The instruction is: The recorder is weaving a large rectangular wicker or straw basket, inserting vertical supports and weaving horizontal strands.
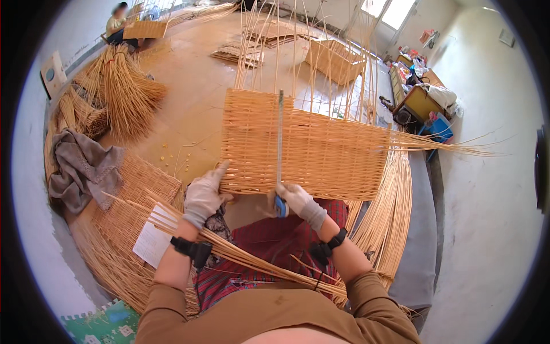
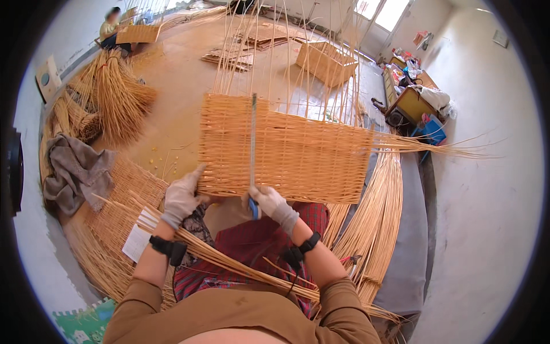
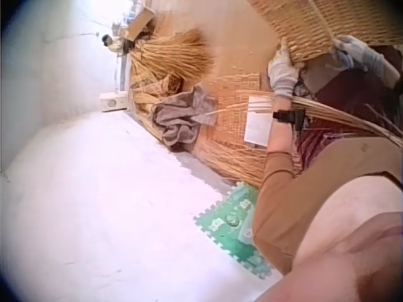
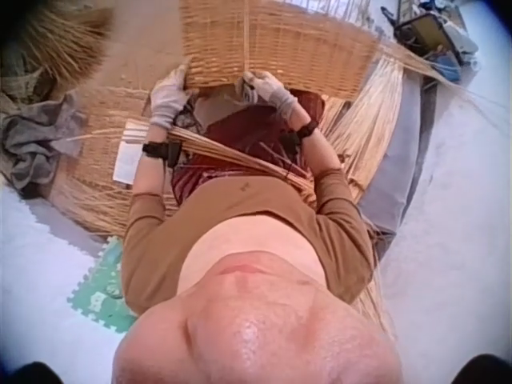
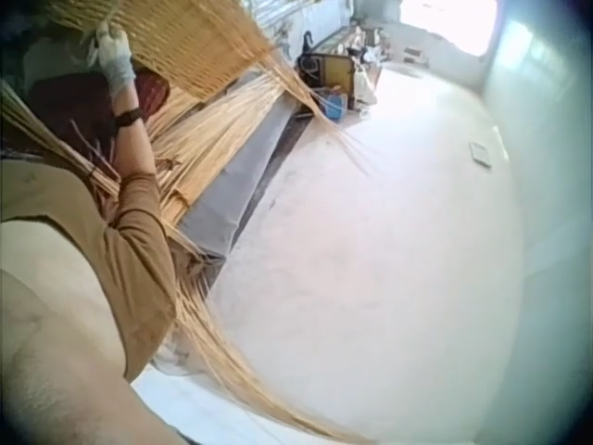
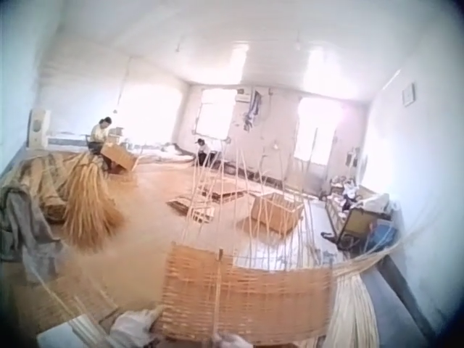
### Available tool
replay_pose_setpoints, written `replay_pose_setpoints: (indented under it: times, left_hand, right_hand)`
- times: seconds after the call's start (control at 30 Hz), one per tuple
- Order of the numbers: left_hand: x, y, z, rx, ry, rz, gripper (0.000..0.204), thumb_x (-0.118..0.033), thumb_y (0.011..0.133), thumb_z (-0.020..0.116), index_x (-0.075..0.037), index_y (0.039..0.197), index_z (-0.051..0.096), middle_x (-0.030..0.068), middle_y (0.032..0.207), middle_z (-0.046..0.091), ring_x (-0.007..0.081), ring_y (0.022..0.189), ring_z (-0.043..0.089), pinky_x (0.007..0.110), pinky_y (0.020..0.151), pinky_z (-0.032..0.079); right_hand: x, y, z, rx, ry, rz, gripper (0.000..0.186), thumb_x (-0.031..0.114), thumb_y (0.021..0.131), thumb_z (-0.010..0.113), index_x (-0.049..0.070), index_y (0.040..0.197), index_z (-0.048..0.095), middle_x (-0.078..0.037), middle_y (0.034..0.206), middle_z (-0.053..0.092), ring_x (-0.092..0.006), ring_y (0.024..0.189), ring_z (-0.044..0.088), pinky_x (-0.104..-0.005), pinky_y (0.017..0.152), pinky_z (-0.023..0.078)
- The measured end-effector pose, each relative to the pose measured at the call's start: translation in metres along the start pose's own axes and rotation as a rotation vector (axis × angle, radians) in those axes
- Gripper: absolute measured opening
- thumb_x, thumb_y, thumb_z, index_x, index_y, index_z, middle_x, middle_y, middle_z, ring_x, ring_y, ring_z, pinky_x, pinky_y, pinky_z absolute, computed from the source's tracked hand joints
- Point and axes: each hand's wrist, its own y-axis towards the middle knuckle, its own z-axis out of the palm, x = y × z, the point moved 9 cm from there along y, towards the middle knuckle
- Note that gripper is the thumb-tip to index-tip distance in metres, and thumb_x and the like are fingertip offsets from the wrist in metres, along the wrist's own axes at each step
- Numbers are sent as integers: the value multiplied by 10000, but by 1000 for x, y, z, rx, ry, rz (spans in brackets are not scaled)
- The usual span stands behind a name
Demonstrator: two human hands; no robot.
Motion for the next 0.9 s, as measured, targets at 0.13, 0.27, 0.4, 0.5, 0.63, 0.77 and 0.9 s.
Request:
replay_pose_setpoints:
  times: [0.13,0.27,0.4,0.5,0.63,0.77,0.9]
  left_hand:
    - [-1,1,13,13,95,-68,1031,-327,812,879,-281,1691,343,133,1354,689,385,1102,704,468,981,560]
    - [3,2,16,-50,156,-57,1022,-289,816,869,-297,1690,340,134,1329,697,385,1042,715,473,948,572]
    - [4,-1,16,-139,129,-35,1034,-222,803,870,-291,1688,340,154,1314,708,393,997,723,474,913,585]
    - [3,-4,17,-164,122,-39,1022,-220,809,862,-275,1689,344,163,1348,703,387,1019,723,472,913,582]
    - [2,-10,11,-232,133,-62,971,-265,823,857,-227,1673,391,173,1334,711,394,1126,695,469,1017,535]
    - [4,-10,14,-249,114,-70,1005,-338,811,870,-217,1682,383,172,1329,705,390,1232,640,474,1122,458]
    - [5,-11,18,-245,143,-78,997,-325,809,873,-198,1674,394,178,1320,708,386,1231,640,469,1118,459]
  right_hand:
    - [25,40,9,-75,-7,-49,508,341,1155,441,5,933,751,-73,825,749,-170,754,694,-317,744,564]
    - [1,46,42,-159,40,130,505,352,1139,464,8,916,759,-89,822,753,-180,743,691,-320,726,556]
    - [-15,24,60,-234,-97,-32,424,326,1122,528,-27,1065,756,-116,918,780,-219,865,742,-364,825,588]
    - [-50,14,58,-223,-89,210,420,357,1107,560,-10,1109,765,-135,977,786,-234,901,749,-364,860,585]
    - [-46,11,57,-159,-105,178,481,436,1087,583,-1,1173,766,-144,1012,790,-244,943,750,-352,917,570]
    - [-49,10,57,-196,-179,231,473,399,1094,586,-29,1201,756,-134,1020,798,-239,965,748,-340,944,557]
    - [-66,19,60,-207,-101,190,425,348,1104,583,-28,1171,769,-109,1007,804,-225,947,742,-341,921,559]
